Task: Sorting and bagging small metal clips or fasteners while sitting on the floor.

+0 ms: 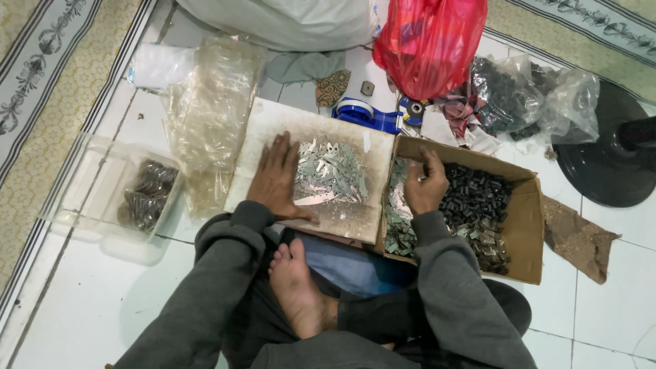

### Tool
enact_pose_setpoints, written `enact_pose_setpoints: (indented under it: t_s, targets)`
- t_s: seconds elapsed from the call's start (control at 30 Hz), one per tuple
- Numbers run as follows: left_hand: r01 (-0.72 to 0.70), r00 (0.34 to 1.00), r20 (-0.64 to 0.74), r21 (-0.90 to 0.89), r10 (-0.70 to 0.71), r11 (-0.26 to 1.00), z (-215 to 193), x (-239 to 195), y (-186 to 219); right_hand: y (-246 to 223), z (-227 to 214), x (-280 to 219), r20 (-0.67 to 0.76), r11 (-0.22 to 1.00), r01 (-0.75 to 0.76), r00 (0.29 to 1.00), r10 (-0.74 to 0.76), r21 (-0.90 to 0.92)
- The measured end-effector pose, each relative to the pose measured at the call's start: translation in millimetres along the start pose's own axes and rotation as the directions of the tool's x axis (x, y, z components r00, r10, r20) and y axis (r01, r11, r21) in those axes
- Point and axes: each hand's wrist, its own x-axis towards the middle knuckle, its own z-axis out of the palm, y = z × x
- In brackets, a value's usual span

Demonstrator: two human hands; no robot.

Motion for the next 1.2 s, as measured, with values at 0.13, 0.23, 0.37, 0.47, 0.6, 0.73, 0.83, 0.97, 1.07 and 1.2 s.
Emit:
enact_pose_setpoints:
  t_s: [0.13,0.23,0.37,0.47,0.6,0.73,0.83,0.97,1.07,1.2]
  targets:
    - [-0.011,0.999,0.040,0.052,0.008,0.999,-3,6,-5,-35,25,-19,0.067,0.937,0.348,0.935,-0.347,-0.005]
    - [-0.027,0.997,0.077,0.033,0.024,0.999,10,16,-12,-92,42,-41,0.474,0.967,0.206,0.844,-0.253,0.149]
    - [-0.109,0.989,0.099,-0.036,0.112,0.993,17,20,-21,-85,84,-58,0.569,0.943,0.313,0.799,-0.197,-0.113]
    - [-0.178,0.978,0.103,-0.063,0.184,0.982,27,22,-26,-86,96,-56,0.552,0.911,0.406,0.776,-0.305,-0.067]
    - [-0.223,0.970,0.068,-0.120,0.232,0.967,35,29,-25,-79,94,-45,0.545,0.894,0.443,0.735,-0.403,0.063]
    - [-0.239,0.969,0.047,-0.105,0.245,0.965,33,33,-25,-80,96,-44,0.537,0.885,0.457,0.728,-0.427,0.086]
    - [-0.305,0.951,0.017,-0.120,0.309,0.945,34,32,-27,-82,98,-43,0.553,0.846,0.532,0.697,-0.457,0.029]
    - [-0.328,0.944,-0.017,-0.120,0.329,0.937,28,29,-19,-74,102,-42,0.503,0.874,0.484,0.744,-0.440,0.049]
    - [-0.322,0.947,-0.031,-0.066,0.321,0.944,21,27,-12,-65,108,-41,0.461,0.877,0.477,0.766,-0.448,0.059]
    - [-0.253,0.963,-0.107,-0.047,0.247,0.966,5,15,5,-87,97,-38,0.417,0.871,0.491,0.789,-0.451,0.013]
